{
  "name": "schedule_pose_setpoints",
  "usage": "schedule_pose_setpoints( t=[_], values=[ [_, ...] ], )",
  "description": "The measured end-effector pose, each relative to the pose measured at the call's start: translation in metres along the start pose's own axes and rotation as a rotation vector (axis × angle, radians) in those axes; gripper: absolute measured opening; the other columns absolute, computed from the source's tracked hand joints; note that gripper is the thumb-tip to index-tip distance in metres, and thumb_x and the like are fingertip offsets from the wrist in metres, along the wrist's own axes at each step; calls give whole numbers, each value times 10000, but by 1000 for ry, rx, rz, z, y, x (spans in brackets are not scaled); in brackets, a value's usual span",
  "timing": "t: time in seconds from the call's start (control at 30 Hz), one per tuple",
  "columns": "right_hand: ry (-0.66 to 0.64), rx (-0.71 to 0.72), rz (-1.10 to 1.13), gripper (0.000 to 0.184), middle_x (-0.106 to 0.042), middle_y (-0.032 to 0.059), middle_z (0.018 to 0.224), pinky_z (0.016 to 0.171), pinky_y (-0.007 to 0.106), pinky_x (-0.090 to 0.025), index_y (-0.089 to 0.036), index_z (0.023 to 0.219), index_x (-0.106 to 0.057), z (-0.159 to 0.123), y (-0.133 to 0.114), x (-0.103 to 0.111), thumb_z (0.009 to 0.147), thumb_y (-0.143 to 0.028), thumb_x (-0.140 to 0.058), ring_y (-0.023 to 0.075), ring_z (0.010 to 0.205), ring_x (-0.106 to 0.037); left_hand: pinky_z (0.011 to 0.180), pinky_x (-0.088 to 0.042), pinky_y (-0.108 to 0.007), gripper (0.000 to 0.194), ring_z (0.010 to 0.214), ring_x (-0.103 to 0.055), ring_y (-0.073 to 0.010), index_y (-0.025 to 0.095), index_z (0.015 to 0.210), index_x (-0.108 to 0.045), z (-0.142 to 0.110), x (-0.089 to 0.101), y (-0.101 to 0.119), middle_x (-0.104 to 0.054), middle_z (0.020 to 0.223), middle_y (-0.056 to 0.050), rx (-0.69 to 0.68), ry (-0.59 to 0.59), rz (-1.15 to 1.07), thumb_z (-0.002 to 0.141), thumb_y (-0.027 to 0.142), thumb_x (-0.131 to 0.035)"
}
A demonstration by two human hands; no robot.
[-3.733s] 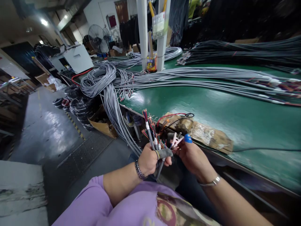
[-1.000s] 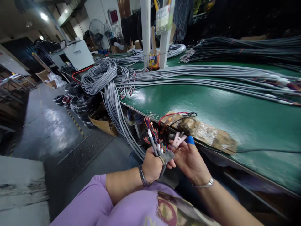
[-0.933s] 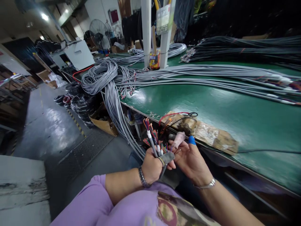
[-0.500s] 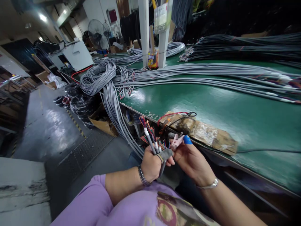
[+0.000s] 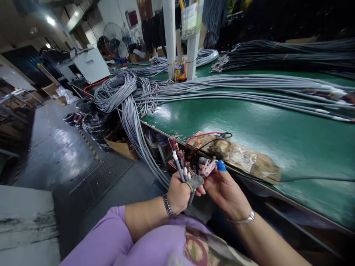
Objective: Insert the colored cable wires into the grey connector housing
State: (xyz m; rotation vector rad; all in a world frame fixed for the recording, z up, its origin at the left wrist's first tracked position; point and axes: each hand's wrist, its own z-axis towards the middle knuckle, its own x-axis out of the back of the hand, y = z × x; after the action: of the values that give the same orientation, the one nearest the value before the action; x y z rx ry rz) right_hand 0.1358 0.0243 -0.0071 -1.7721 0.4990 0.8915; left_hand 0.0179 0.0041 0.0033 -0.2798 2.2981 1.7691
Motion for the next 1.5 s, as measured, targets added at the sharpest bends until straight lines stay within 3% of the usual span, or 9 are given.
schedule_pose_setpoints(
  t=[0.17,0.3,0.47,0.6,1.0,1.43,1.5],
  values=[
    [134,19,58,415,-710,37,798,566,303,-509,-230,863,-711,0,-1,9,725,-620,-679,169,610,-596,438,-397,-220,406,418,-504,-98,123,504,-603,-5,5,0,-581,465,-41,-12,-5,-29,629,477,-759],
    [134,-27,38,470,-728,41,852,616,291,-537,-226,904,-727,1,-2,11,679,-638,-711,155,647,-613,439,-401,-220,392,409,-494,-95,126,512,-607,-8,8,0,-585,459,-39,-39,-7,-29,653,462,-751],
    [163,13,-17,319,-728,33,848,627,248,-535,-212,847,-735,0,-6,8,687,-484,-781,136,676,-610,442,-403,-227,377,410,-498,-100,132,521,-605,-9,9,2,-586,462,-34,-62,-8,-55,650,453,-755],
    [187,43,-53,347,-713,27,837,599,237,-530,-205,879,-740,-2,-7,5,684,-489,-782,124,643,-577,442,-395,-219,383,421,-504,-96,128,514,-611,-9,9,3,-590,471,-38,-89,-9,-57,675,449,-744],
    [-6,-4,-24,362,-610,15,638,491,334,-464,-220,789,-666,0,-2,3,780,-582,-652,156,496,-520,455,-415,-218,432,438,-525,-100,124,516,-596,-1,-2,1,-598,478,-46,-102,-2,-36,641,499,-768],
    [-50,-52,-33,432,-542,8,483,449,347,-430,-224,774,-671,0,2,-2,761,-652,-613,180,422,-494,434,-405,-220,419,422,-521,-106,125,553,-587,0,-4,1,-590,473,-36,-35,30,-49,605,493,-782],
    [-24,-48,-4,404,-580,9,531,451,340,-438,-229,788,-675,0,2,0,755,-630,-638,172,429,-500,432,-400,-214,423,419,-514,-101,123,541,-589,-1,-4,1,-584,463,-37,-45,25,-46,613,494,-779]
  ],
)
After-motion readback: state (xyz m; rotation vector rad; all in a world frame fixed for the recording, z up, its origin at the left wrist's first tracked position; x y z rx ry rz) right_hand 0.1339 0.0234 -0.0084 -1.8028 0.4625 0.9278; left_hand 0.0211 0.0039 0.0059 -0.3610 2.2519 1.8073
